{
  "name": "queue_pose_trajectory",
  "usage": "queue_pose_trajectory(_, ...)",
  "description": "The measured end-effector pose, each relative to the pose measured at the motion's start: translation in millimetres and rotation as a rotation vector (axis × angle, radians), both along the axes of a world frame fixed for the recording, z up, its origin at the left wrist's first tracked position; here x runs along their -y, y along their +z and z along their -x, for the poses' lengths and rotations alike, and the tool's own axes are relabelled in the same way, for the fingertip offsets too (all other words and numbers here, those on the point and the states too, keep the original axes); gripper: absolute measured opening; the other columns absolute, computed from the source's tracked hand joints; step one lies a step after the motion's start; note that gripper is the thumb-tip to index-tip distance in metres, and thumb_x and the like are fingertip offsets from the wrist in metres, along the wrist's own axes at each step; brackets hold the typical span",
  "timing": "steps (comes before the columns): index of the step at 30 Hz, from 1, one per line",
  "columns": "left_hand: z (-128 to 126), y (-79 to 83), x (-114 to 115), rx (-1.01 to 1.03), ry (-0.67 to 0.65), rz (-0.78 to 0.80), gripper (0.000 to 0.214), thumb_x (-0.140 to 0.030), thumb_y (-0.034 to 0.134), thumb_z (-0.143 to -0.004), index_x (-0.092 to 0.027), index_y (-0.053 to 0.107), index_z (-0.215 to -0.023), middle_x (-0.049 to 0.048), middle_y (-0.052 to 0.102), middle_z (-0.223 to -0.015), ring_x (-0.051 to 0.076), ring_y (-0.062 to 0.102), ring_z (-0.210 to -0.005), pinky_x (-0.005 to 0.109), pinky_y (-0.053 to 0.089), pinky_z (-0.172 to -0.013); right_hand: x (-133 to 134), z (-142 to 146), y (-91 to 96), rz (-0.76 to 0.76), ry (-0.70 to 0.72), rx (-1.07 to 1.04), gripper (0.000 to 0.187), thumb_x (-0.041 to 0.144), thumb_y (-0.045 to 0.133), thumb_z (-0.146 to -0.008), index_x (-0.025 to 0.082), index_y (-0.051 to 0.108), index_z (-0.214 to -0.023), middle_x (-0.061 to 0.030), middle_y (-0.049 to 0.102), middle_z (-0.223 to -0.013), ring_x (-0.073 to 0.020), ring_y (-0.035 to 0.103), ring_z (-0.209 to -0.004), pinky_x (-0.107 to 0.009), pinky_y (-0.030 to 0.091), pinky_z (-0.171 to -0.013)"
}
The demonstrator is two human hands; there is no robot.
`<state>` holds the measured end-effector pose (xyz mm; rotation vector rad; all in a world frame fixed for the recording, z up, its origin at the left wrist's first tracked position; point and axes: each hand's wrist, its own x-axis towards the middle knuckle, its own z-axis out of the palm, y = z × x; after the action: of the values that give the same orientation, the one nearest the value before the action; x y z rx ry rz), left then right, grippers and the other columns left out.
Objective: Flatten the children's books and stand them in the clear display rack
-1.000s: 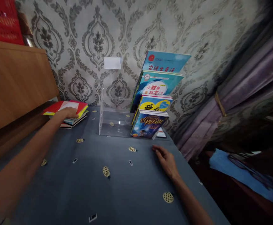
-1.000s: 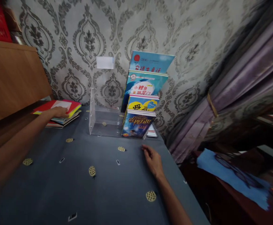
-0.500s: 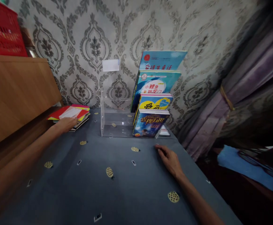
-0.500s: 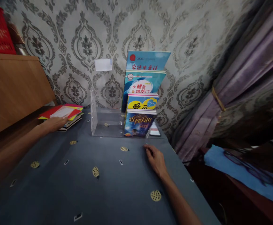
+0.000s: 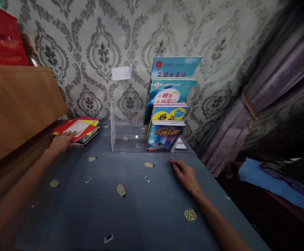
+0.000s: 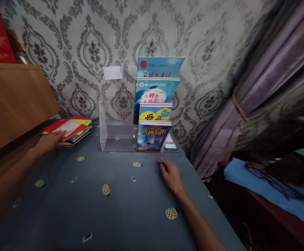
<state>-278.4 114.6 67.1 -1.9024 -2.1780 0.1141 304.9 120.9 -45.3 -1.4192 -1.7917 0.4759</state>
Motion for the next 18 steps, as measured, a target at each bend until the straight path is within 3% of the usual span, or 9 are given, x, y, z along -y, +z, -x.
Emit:
queue_pose_trajectory(13, -38.5, -4.9, 47.5, -0.158, -0.010, 0.002, 0.059, -0.008, 0.033, -0.090, -0.012, 0.044, -0.148, 0.0230, 0.053, -0.144, 0.036, 0.054, -0.129, 0.048, 0.046, -0.098, 0.6, 2.2, 1.2, -0.017, 0.056, 0.042, 0.030, 0.031, 0.047, -0.084, 0.025, 0.075, -0.095, -0.0061, 0.077, -0.106, -0.0263, 0.071, -0.100, -0.038, 0.055, -0.089)
queue_pose_trajectory(18, -73.0, -20.5, 79.6, -0.158, 0.010, -0.045, 0.062, -0.008, 0.034, -0.088, -0.012, 0.042, -0.149, 0.0245, 0.052, -0.145, 0.038, 0.054, -0.129, 0.055, 0.044, -0.099, 1.3, 1.5, 0.7, -0.031, 0.076, 0.061, 0.030, 0.029, 0.047, -0.085, 0.025, 0.075, -0.096, -0.0064, 0.076, -0.108, -0.0261, 0.070, -0.103, -0.037, 0.054, -0.091)
